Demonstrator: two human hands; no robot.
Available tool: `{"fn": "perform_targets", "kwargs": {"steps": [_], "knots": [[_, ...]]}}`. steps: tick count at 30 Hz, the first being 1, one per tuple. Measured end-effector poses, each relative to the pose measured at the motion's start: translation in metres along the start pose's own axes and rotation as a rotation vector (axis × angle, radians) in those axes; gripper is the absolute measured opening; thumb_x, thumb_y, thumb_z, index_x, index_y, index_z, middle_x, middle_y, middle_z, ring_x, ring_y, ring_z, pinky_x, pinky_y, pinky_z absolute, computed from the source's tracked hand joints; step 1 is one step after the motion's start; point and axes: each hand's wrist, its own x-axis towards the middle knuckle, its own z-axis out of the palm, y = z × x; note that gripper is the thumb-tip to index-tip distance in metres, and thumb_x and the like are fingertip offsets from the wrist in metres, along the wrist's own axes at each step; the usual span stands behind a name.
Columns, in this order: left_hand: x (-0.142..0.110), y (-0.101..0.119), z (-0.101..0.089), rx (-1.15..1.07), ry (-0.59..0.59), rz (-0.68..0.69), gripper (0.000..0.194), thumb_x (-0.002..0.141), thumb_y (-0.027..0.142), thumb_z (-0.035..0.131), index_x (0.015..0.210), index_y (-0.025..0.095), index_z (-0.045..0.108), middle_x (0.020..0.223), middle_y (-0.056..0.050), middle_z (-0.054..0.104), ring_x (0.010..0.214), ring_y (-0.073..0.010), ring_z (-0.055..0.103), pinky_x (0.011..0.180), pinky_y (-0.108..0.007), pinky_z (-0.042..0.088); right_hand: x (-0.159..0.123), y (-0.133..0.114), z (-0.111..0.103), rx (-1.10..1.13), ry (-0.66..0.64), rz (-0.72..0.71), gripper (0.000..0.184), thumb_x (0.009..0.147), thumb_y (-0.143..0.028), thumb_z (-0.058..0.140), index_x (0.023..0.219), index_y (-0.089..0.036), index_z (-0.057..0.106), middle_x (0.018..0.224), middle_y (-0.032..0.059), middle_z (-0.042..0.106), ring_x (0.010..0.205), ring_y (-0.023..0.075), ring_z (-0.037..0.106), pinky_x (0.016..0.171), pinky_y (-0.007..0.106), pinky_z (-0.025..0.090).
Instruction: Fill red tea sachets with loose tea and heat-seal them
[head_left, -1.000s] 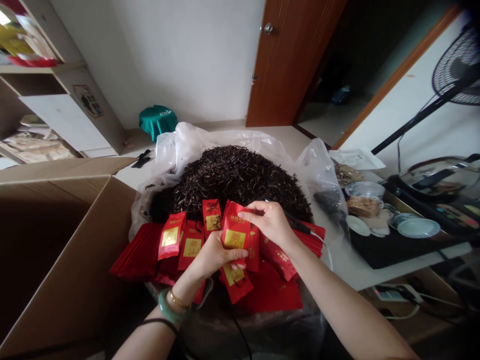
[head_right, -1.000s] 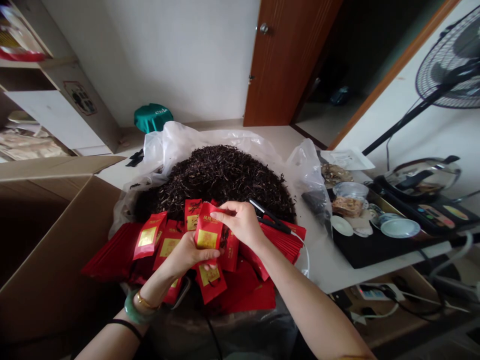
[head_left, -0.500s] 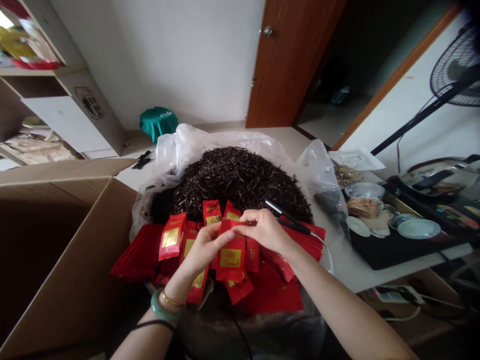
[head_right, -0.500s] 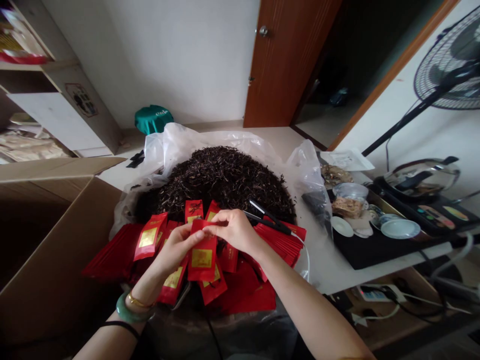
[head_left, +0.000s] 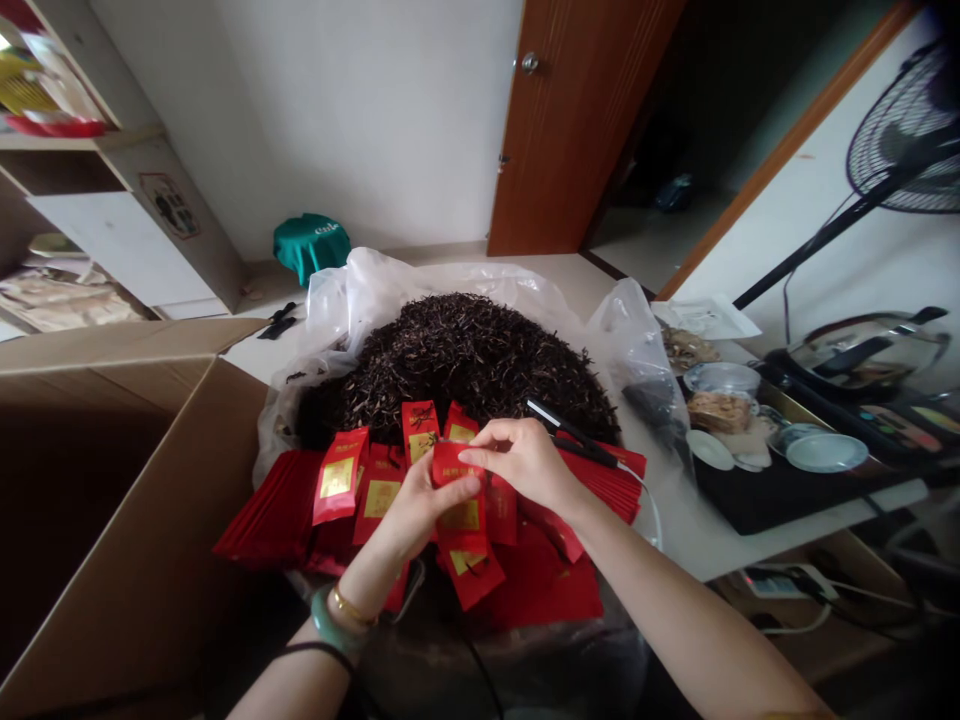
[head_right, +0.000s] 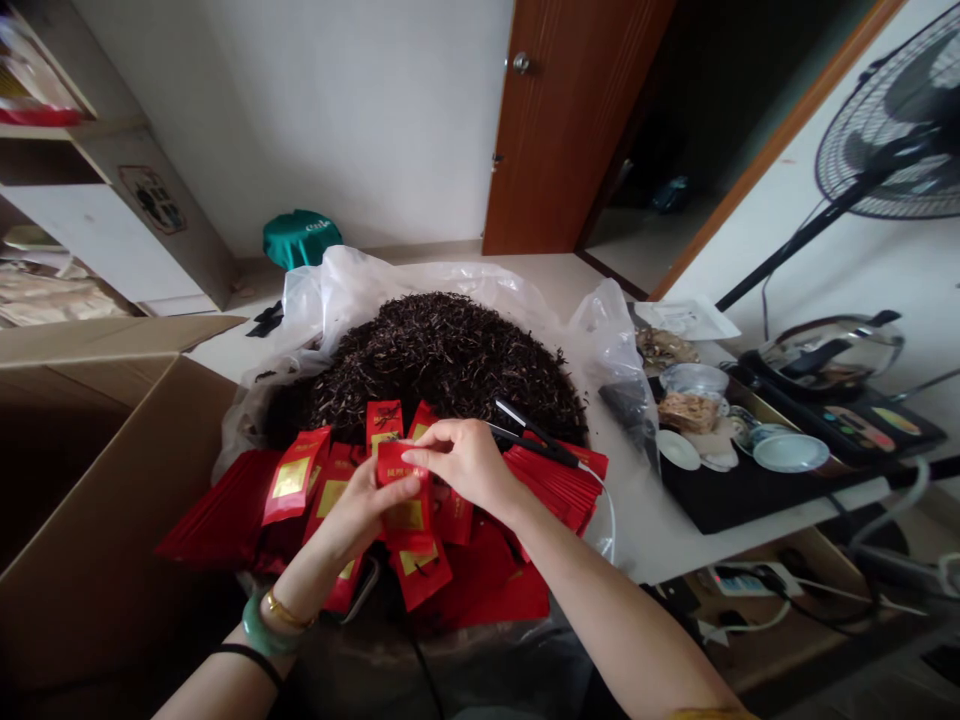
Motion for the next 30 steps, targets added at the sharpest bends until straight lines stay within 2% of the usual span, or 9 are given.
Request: {"fn": "perform_targets", "kwargs": {"steps": [4, 6, 8, 12, 15, 20, 24, 27, 30], "knots": [[-0.001, -0.004, 0.003, -0.003, -0.066, -0.116, 0.042, 0.049, 0.031, 0.09, 0.08, 0.011, 0.07, 0.076, -0.005, 0.074, 0.073, -0.02, 0.069, 0.075, -0.03, 0.054, 0.002, 0.001, -0.005, -0.153, 0.013, -0.087, 0.007, 0.077, -0.022, 0.07, 0.071, -0.019, 0.073, 0.071, 0.0006, 0.071, 0.067, 0.0146, 0.063, 0.065, 0.025, 0.048], [0.0, -0.003, 0.001, 0.001, -0.025, -0.12, 0.044, 0.051, 0.03, 0.089, 0.086, 0.011, 0.071, 0.082, -0.007, 0.075, 0.075, -0.0207, 0.07, 0.078, -0.032, 0.055, 0.006, 0.008, -0.018, -0.237, 0.002, -0.081, 0.011, 0.081, -0.025, 0.066, 0.088, -0.021, 0.073, 0.082, 0.0017, 0.073, 0.074, 0.0158, 0.065, 0.068, 0.026, 0.049], [0.001, -0.001, -0.001, -0.007, 0.004, -0.119, 0.047, 0.053, 0.031, 0.088, 0.092, 0.012, 0.071, 0.087, -0.008, 0.075, 0.073, -0.0211, 0.071, 0.079, -0.035, 0.055, 0.008, 0.022, -0.036, -0.394, 0.015, -0.034, 0.033, 0.082, -0.025, 0.066, 0.114, -0.021, 0.065, 0.099, 0.0047, 0.072, 0.088, 0.0189, 0.065, 0.074, 0.029, 0.051], [0.003, 0.002, -0.004, -0.014, 0.014, -0.098, 0.046, 0.053, 0.032, 0.088, 0.09, 0.011, 0.07, 0.091, -0.01, 0.075, 0.068, -0.0217, 0.071, 0.073, -0.035, 0.057, 0.007, 0.058, -0.065, -0.993, -0.024, 0.27, 0.058, 0.077, -0.024, 0.072, 0.13, -0.012, 0.052, 0.12, 0.0173, 0.062, 0.112, 0.0318, 0.057, 0.091, 0.04, 0.045], [0.004, 0.002, -0.003, -0.008, 0.025, -0.073, 0.044, 0.053, 0.033, 0.088, 0.087, 0.011, 0.07, 0.09, -0.011, 0.075, 0.066, -0.0216, 0.071, 0.068, -0.032, 0.056, 0.006, 0.076, -0.067, -1.116, -0.101, 0.426, 0.054, 0.077, -0.026, 0.071, 0.126, -0.013, 0.054, 0.118, 0.018, 0.063, 0.109, 0.0331, 0.059, 0.085, 0.04, 0.047], [0.005, 0.002, -0.002, -0.008, 0.035, -0.076, 0.045, 0.049, 0.034, 0.089, 0.082, 0.01, 0.07, 0.086, -0.011, 0.075, 0.064, -0.0213, 0.071, 0.063, -0.029, 0.054, 0.01, 0.079, -0.063, -1.113, -0.122, 0.456, 0.038, 0.078, -0.026, 0.068, 0.113, -0.014, 0.06, 0.111, 0.0146, 0.066, 0.099, 0.0285, 0.065, 0.078, 0.033, 0.048], [0.003, 0.003, -0.002, 0.023, 0.003, -0.087, 0.044, 0.051, 0.035, 0.088, 0.083, 0.011, 0.071, 0.087, -0.01, 0.075, 0.066, -0.0208, 0.07, 0.066, -0.03, 0.054, 0.01, 0.07, -0.078, -1.032, -0.031, 0.385, 0.04, 0.084, -0.029, 0.06, 0.122, -0.014, 0.057, 0.113, 0.0162, 0.066, 0.101, 0.0287, 0.065, 0.082, 0.035, 0.049], [0.001, 0.001, -0.003, 0.066, -0.025, -0.095, 0.043, 0.051, 0.035, 0.088, 0.084, 0.011, 0.072, 0.087, -0.01, 0.075, 0.069, -0.0201, 0.07, 0.068, -0.03, 0.053, 0.004, 0.056, -0.088, -0.708, 0.036, 0.182, 0.049, 0.083, -0.033, 0.06, 0.129, -0.017, 0.055, 0.123, 0.0136, 0.064, 0.112, 0.0292, 0.061, 0.094, 0.04, 0.047], [0.0, -0.001, -0.003, 0.1, -0.032, -0.111, 0.045, 0.048, 0.037, 0.089, 0.082, 0.01, 0.073, 0.08, -0.009, 0.074, 0.067, -0.0194, 0.069, 0.067, -0.029, 0.052, -0.005, 0.037, -0.086, -0.308, -0.098, 0.055, 0.055, 0.081, -0.042, 0.062, 0.13, -0.019, 0.056, 0.13, 0.0091, 0.061, 0.116, 0.0278, 0.06, 0.1, 0.042, 0.046]]}}
